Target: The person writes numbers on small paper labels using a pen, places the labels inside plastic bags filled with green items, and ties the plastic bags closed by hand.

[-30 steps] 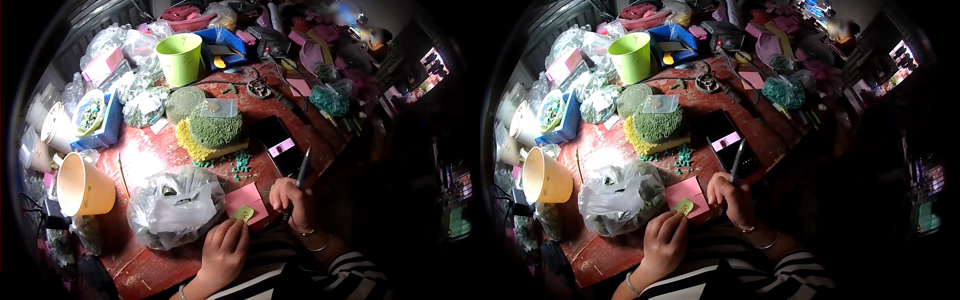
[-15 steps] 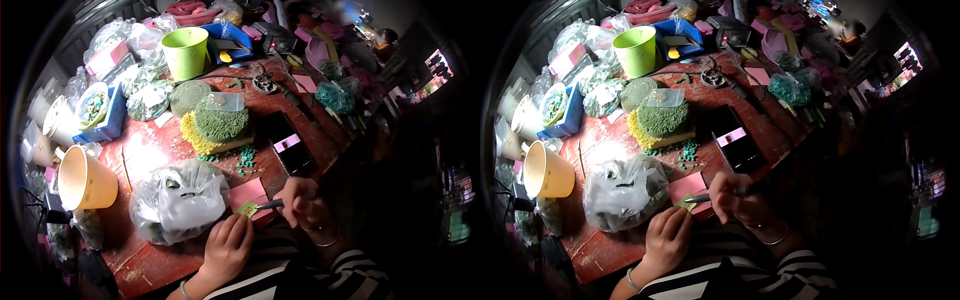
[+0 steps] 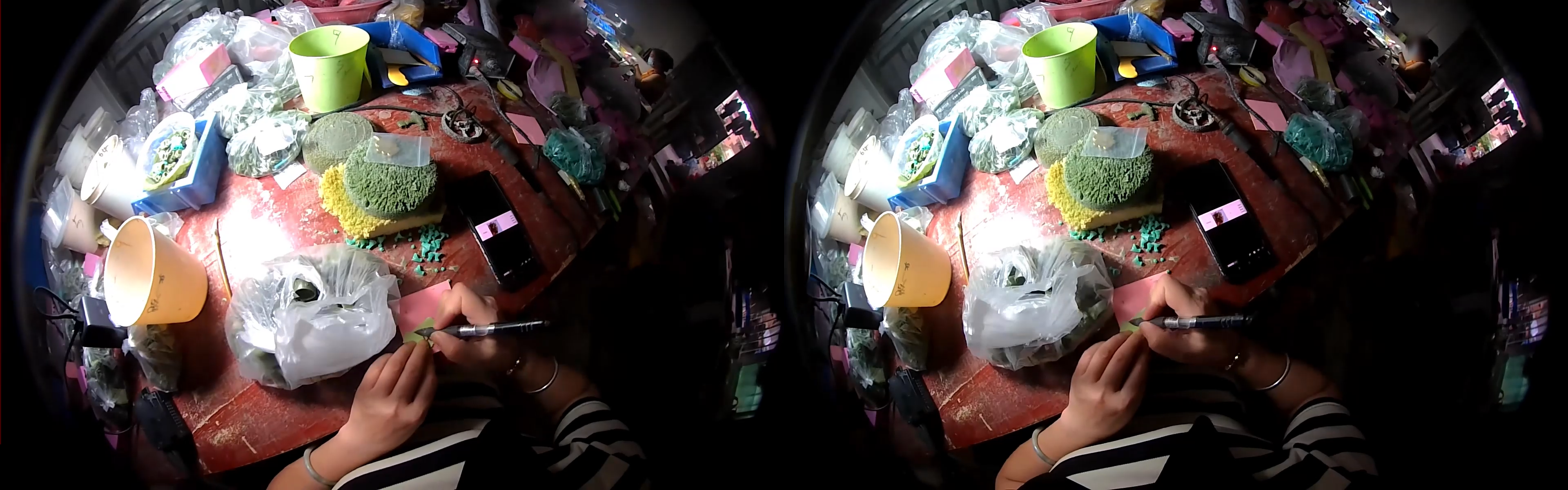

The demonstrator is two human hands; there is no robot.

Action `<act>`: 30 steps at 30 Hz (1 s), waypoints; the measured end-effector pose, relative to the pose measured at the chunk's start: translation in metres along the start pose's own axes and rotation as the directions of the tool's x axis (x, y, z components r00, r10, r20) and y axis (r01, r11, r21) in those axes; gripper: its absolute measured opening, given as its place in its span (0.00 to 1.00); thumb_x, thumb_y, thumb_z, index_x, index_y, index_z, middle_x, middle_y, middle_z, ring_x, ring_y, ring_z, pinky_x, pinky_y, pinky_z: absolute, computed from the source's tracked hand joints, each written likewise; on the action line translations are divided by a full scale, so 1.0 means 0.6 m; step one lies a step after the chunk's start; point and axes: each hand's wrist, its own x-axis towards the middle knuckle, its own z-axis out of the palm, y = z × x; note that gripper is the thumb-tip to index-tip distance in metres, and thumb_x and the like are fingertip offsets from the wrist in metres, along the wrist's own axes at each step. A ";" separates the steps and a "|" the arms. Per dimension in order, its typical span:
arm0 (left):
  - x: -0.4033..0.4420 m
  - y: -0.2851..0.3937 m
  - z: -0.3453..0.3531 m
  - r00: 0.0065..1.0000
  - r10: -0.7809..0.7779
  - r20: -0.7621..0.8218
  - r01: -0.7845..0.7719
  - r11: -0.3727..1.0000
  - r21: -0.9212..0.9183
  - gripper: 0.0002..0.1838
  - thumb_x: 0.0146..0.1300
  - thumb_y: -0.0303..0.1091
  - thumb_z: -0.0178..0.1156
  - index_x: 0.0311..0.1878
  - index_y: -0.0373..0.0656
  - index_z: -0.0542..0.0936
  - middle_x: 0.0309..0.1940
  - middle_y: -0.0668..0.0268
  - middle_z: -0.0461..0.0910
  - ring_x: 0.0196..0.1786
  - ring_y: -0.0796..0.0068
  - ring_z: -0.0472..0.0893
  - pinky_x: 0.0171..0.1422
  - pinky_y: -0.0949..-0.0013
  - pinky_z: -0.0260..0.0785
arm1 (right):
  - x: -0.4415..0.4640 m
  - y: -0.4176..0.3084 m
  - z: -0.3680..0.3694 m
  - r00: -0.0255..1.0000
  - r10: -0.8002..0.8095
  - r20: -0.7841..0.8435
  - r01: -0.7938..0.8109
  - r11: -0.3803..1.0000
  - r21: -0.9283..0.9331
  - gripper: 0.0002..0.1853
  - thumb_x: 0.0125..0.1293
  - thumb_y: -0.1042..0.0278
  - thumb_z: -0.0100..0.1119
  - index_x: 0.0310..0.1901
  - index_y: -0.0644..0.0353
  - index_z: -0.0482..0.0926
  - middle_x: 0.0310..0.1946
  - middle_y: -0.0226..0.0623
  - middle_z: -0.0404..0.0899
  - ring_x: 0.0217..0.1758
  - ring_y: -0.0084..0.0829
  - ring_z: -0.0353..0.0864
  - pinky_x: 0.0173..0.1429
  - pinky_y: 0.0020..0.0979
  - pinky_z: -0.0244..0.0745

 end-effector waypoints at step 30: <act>-0.003 0.001 0.003 1.000 0.005 -0.007 -0.005 0.997 0.077 0.18 0.59 0.32 0.59 0.50 0.34 0.85 0.57 0.51 0.83 0.61 0.57 0.83 0.61 0.62 0.75 | 0.010 -0.012 -0.003 0.997 -0.026 0.076 0.035 0.992 -0.118 0.11 0.62 0.72 0.68 0.36 0.61 0.72 0.28 0.39 0.78 0.29 0.35 0.81 0.35 0.35 0.74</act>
